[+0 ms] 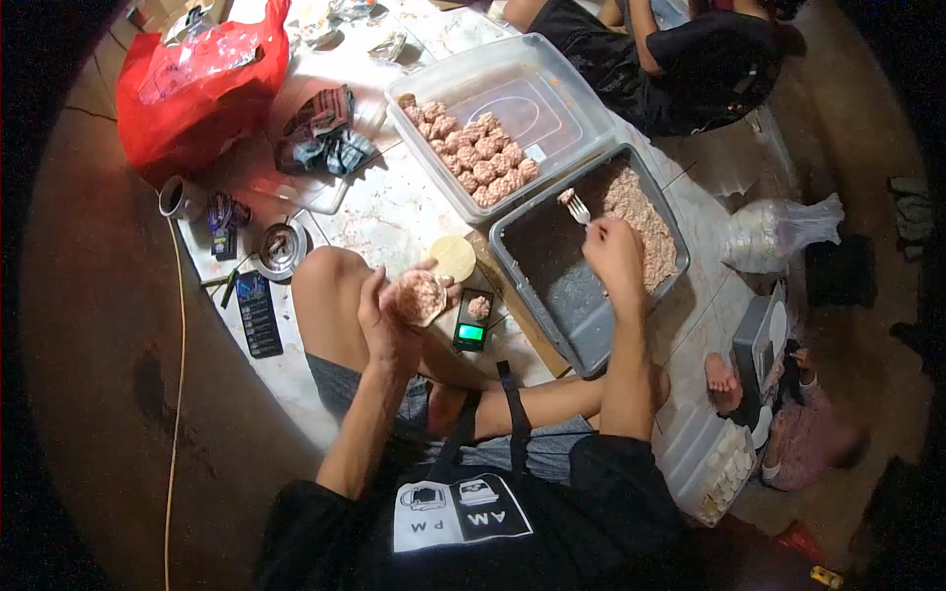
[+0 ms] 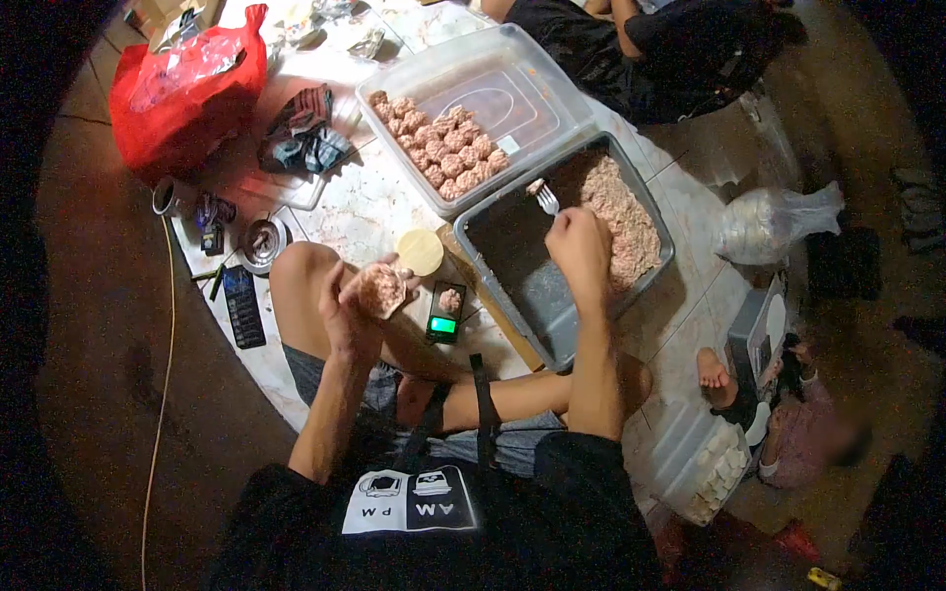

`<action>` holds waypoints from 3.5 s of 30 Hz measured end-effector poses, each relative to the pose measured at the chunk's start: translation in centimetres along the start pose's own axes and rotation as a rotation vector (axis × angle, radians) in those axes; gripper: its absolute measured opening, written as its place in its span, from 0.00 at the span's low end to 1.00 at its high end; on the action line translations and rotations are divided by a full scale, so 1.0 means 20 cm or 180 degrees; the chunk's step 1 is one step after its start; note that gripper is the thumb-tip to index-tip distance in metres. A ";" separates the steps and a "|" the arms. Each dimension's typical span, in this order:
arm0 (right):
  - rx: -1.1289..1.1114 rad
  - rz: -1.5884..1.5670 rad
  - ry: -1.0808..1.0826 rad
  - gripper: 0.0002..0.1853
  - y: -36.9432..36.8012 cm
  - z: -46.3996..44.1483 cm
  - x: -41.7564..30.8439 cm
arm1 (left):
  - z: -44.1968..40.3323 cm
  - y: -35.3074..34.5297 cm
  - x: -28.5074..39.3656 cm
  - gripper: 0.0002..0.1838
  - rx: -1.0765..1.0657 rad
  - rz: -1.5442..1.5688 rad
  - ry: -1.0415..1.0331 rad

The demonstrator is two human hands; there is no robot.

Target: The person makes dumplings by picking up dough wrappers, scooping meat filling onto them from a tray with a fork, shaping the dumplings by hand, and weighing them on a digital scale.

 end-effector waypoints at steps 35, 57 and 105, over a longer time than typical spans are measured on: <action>-0.0936 -0.2781 0.0371 0.14 0.32 0.68 -0.51 | 0.26 -0.60 -0.16 0.14 -0.2229 -0.2420 -0.1416; 0.0236 -0.1822 0.0537 0.10 0.49 0.86 -0.35 | 0.31 -0.70 -0.04 0.24 -0.1438 -0.3139 -0.2144; 0.0083 -0.1355 0.0579 0.06 0.66 1.00 -0.42 | 0.36 -0.77 -0.03 0.19 -0.1896 -0.2279 -0.1196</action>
Point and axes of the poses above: each hand's wrist, its own z-axis away from the middle knuckle, its own y-axis out of the back of the hand, x = y × z, the point moved 9 cm from there along -z, towards the middle knuckle, and after that the axes turned 1 degree about -z, right-handed, at the moved point
